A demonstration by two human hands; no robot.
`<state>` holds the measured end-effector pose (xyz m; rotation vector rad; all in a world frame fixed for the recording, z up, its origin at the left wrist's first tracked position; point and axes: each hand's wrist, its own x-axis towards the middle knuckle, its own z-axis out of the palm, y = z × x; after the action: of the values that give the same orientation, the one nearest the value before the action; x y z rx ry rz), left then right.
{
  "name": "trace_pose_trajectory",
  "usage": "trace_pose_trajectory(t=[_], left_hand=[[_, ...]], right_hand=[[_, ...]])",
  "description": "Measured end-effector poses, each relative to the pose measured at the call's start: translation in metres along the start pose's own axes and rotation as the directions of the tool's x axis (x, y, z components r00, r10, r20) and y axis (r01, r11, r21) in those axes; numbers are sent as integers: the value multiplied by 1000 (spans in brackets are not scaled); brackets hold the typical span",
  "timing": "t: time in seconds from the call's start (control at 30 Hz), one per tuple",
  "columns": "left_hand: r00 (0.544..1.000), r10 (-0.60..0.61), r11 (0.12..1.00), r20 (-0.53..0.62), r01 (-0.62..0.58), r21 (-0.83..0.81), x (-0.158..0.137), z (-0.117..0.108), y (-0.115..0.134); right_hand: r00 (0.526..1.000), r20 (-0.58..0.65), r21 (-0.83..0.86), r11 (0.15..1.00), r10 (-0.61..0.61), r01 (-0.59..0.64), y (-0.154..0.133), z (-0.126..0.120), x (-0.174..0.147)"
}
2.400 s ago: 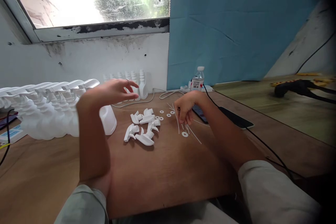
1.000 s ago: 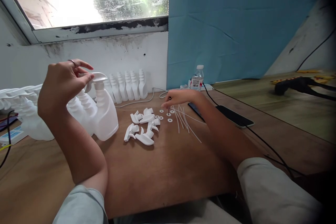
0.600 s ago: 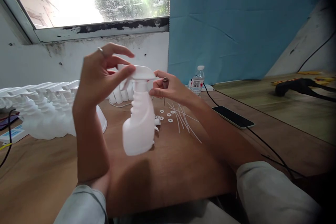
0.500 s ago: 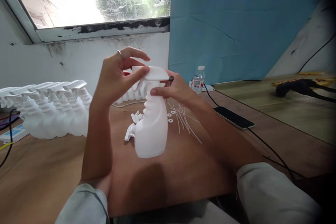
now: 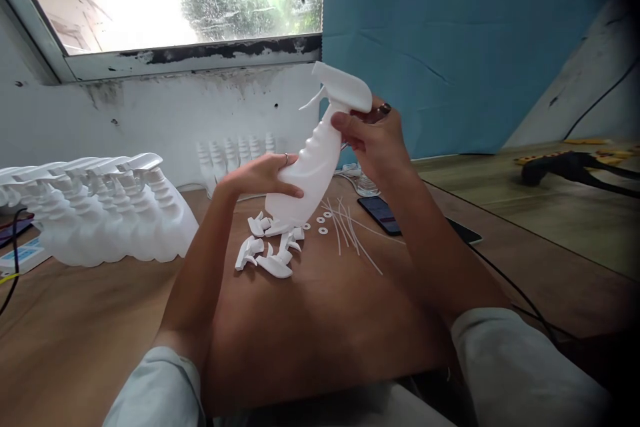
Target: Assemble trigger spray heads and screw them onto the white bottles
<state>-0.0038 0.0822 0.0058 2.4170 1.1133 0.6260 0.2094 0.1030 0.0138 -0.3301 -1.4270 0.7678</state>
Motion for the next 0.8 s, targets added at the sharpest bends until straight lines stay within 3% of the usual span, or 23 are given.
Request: trace_pose_trajectory(t=[0.1,0.17,0.37,0.57,0.7,0.8], left_hand=[[992,44,974,121,-15,-224,-6,-5,-4],[993,47,960,112,-14,-280,-8,-8,-5],[998,37,938,51,-17,-346,-5,-10,-11],[974,-133,808,-183,0,-589,-14,-12,-28],[968,-242,738,-65,141,-660,-25,-12,-40],[962,-272,710,16,212,-672,-34,-13,-58]], right_hand=[[981,193,18,1000,9,-13,-6,-2,-4],[964,263,-20,999,51,-47,-11,-1,-7],[990,112,-26,996,88,-86,-15,3,-4],[990,142,-91,996,4,9,-15,-16,3],[985,173,-47,999,11,-3,-13,-10,-2],[967,227,215,975,-114,64,-22,-9,-5]])
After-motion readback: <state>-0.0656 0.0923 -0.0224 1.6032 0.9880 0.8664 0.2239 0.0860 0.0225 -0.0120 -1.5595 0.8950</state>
